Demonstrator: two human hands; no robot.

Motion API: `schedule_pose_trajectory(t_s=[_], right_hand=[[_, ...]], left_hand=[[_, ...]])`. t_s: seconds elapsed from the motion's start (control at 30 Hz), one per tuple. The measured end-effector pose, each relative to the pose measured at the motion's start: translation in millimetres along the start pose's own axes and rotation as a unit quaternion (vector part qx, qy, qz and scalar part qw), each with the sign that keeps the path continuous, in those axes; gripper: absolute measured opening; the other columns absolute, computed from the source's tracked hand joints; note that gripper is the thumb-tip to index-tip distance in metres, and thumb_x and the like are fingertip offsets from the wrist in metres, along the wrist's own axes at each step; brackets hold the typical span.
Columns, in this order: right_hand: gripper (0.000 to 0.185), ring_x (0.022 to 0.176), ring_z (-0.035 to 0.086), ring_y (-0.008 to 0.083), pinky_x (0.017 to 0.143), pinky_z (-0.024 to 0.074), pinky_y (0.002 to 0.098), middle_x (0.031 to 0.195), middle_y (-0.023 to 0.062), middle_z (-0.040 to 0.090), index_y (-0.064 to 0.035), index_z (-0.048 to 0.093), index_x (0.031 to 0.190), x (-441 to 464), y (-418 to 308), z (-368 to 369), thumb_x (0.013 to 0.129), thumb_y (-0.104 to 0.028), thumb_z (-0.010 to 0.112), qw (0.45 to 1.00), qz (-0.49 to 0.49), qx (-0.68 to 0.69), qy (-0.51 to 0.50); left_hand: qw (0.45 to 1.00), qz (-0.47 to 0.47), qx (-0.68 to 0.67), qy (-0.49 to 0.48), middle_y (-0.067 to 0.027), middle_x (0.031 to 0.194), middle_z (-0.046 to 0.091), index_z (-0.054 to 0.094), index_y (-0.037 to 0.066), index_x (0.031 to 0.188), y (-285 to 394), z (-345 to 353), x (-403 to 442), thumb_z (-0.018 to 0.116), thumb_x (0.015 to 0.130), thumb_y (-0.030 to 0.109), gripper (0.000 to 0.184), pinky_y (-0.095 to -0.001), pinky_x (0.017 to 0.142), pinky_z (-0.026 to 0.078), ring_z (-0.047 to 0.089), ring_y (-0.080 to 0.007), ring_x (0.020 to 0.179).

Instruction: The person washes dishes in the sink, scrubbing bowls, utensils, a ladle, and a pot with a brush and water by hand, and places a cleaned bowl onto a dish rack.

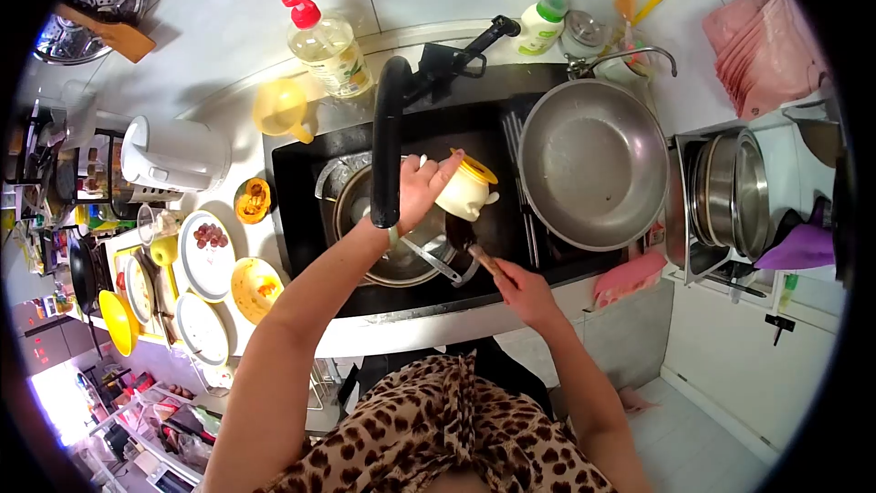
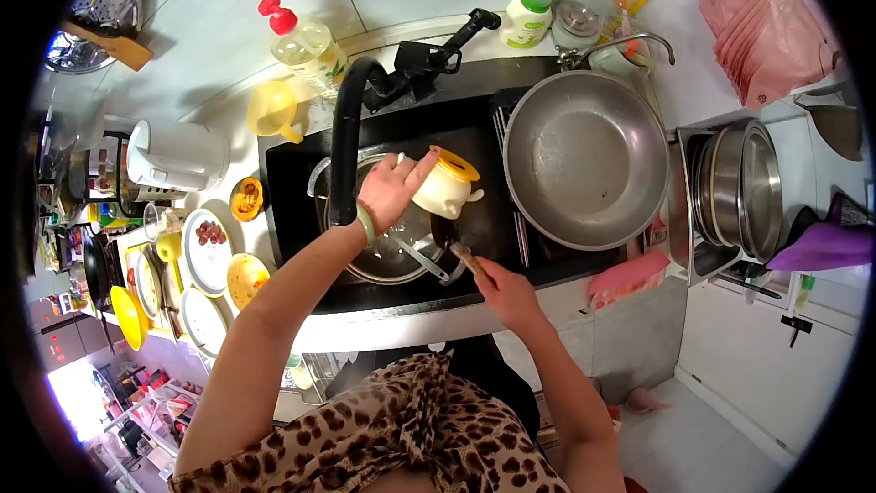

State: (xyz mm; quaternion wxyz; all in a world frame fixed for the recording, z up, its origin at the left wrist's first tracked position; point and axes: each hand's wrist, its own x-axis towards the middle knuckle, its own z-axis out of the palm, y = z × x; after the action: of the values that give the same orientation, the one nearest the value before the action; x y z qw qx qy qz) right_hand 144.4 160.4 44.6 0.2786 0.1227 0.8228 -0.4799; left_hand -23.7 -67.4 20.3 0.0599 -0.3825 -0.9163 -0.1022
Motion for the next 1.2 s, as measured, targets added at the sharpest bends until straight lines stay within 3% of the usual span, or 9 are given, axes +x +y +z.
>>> schedule_pose_trajectory(t_s=[0.27,0.33,0.4,0.47,0.53,0.8,0.97,1.1,1.2], right_hand=[[0.034,0.074,0.064,0.0325,0.064,0.0521,0.0427,0.087,0.0139,0.066,-0.0121,0.055,0.122,25.2,-20.9,37.2,0.089,-0.023,0.053,0.952,-0.143,-0.269,0.031],[0.033,0.072,0.065,0.0320,0.063,0.0525,0.0421,0.086,0.0148,0.065,-0.0123,0.055,0.122,42.2,-14.7,50.5,0.089,-0.021,0.052,0.934,-0.165,-0.314,0.034],[0.039,0.077,0.065,0.0317,0.065,0.0532,0.0407,0.094,0.0155,0.065,-0.0135,0.053,0.126,56.8,-20.2,61.5,0.088,-0.020,0.054,0.919,-0.135,-0.370,0.004],[0.039,0.080,0.065,0.0312,0.066,0.0532,0.0404,0.096,0.0169,0.063,-0.0133,0.053,0.127,64.7,-23.5,66.6,0.088,-0.020,0.054,0.907,-0.122,-0.403,-0.019],[0.035,0.080,0.064,0.0304,0.067,0.0525,0.0411,0.092,0.0189,0.061,-0.0117,0.055,0.123,68.3,-24.8,70.5,0.090,-0.021,0.051,0.901,-0.127,-0.413,-0.036],[0.056,0.114,0.054,0.0215,0.093,0.0400,0.0344,0.118,0.0063,0.060,-0.0111,0.045,0.135,89.9,-82.2,10.2,0.095,-0.050,0.043,0.959,0.068,0.266,-0.070],[0.048,0.100,0.063,0.0312,0.086,0.0484,0.0357,0.107,0.0207,0.064,-0.0006,0.052,0.123,125.6,-62.9,39.9,0.079,-0.014,0.063,0.991,-0.108,-0.070,0.044],[0.034,0.089,0.065,0.0310,0.077,0.0493,0.0356,0.094,0.0201,0.066,0.0015,0.059,0.111,127.4,-69.2,52.4,0.084,-0.018,0.061,0.992,-0.035,-0.027,0.118],[0.035,0.068,0.067,0.0216,0.054,0.0511,0.0319,0.078,0.0138,0.067,0.0024,0.064,0.103,122.6,-73.7,53.5,0.089,-0.030,0.061,0.988,0.012,0.044,0.145]], left_hand=[[0.978,-0.029,-0.159,0.133,-0.0126,0.088,0.058,0.038,0.010,0.141,-15.4,-15.1,-22.0,0.054,0.077,-0.005,0.067,-0.0361,0.072,0.046,0.054,-0.0302,0.076],[0.944,-0.148,-0.215,0.201,-0.0204,0.087,0.060,0.041,0.009,0.134,-4.2,8.3,-38.8,0.051,0.091,0.019,0.046,-0.0412,0.076,0.047,0.056,-0.0387,0.082],[0.800,-0.319,-0.480,0.166,-0.0129,0.085,0.060,0.046,0.008,0.127,11.4,34.5,-57.9,0.054,0.092,0.020,0.039,-0.0355,0.070,0.049,0.058,-0.0280,0.073],[0.478,-0.488,-0.730,0.030,-0.0023,0.088,0.059,0.052,0.005,0.120,23.7,14.7,-69.7,0.062,0.091,0.015,0.033,-0.0294,0.067,0.050,0.056,-0.0139,0.070],[0.370,-0.500,-0.782,0.025,0.0001,0.076,0.054,0.054,0.008,0.104,30.0,3.3,-77.8,0.064,0.090,0.023,0.023,-0.0265,0.062,0.049,0.052,-0.0104,0.062],[0.459,-0.475,-0.750,0.019,0.0014,0.086,0.053,0.039,0.012,0.127,39.0,-5.7,-93.4,0.058,0.090,0.015,0.041,-0.0194,0.055,0.044,0.049,-0.0053,0.063],[0.630,-0.416,-0.648,0.104,-0.0118,0.107,0.060,0.021,0.006,0.144,59.0,16.9,-96.1,0.059,0.085,0.008,0.071,-0.0301,0.070,0.049,0.061,-0.0207,0.079],[0.702,-0.426,-0.552,0.141,-0.0242,0.108,0.060,0.015,0.006,0.146,68.6,13.9,-96.9,0.060,0.083,0.011,0.077,-0.0386,0.082,0.049,0.063,-0.0369,0.092],[0.707,-0.436,-0.546,0.109,-0.0192,0.120,0.055,0.018,0.004,0.146,66.4,-8.5,-91.5,0.060,0.084,0.002,0.075,-0.0321,0.087,0.047,0.060,-0.0261,0.101]])
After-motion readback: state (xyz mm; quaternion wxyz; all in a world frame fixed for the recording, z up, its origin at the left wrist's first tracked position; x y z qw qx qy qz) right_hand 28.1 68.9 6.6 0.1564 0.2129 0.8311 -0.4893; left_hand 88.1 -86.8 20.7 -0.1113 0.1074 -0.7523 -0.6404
